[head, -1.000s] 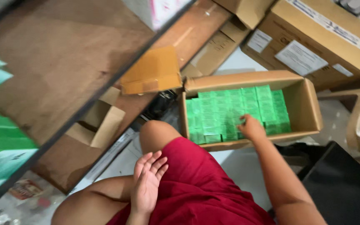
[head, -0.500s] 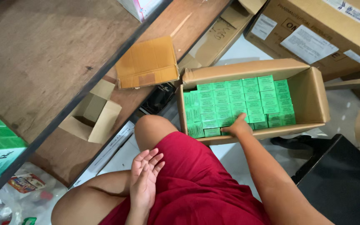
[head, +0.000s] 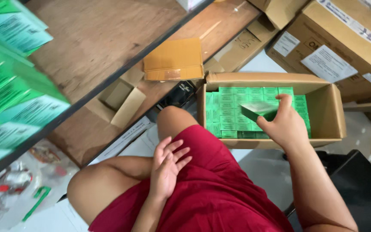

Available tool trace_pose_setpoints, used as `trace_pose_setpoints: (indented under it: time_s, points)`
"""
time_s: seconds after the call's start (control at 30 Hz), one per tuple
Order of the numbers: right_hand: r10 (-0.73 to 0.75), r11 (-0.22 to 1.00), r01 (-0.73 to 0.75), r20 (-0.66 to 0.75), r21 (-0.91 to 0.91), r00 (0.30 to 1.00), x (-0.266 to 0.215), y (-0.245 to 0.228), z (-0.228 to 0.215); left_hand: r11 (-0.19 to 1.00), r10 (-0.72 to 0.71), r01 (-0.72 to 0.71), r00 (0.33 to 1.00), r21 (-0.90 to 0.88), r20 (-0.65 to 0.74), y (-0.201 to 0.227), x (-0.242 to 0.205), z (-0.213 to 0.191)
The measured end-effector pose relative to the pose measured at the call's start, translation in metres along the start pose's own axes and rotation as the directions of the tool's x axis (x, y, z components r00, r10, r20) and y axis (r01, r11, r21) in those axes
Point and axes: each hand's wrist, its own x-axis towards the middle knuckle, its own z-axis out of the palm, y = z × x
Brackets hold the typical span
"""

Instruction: The person sits on the floor and repeatedly picks up small green boxes from a cardboard box, briefly turns them over, and places them on a nearby shelf. The person handles the boxes one at a time throughout the clip.

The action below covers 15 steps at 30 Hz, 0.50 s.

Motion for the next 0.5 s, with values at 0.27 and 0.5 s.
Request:
trace_pose_setpoints:
  time_s: [0.27,0.5]
  points:
    - [-0.759,0.607,0.741,-0.067,0.287,0.648,-0.119,-0.137,-0.025,0.969,0.191,-0.153,0.961,-0.195,0.199,0.009,-0.029,0.013]
    - [-0.797,0.283,0.530,-0.112,0.799,0.594,-0.134,-0.139,0.030,0.960,0.219,-0.234,0.970,-0.155,-0.109,0.009,-0.047,-0.017]
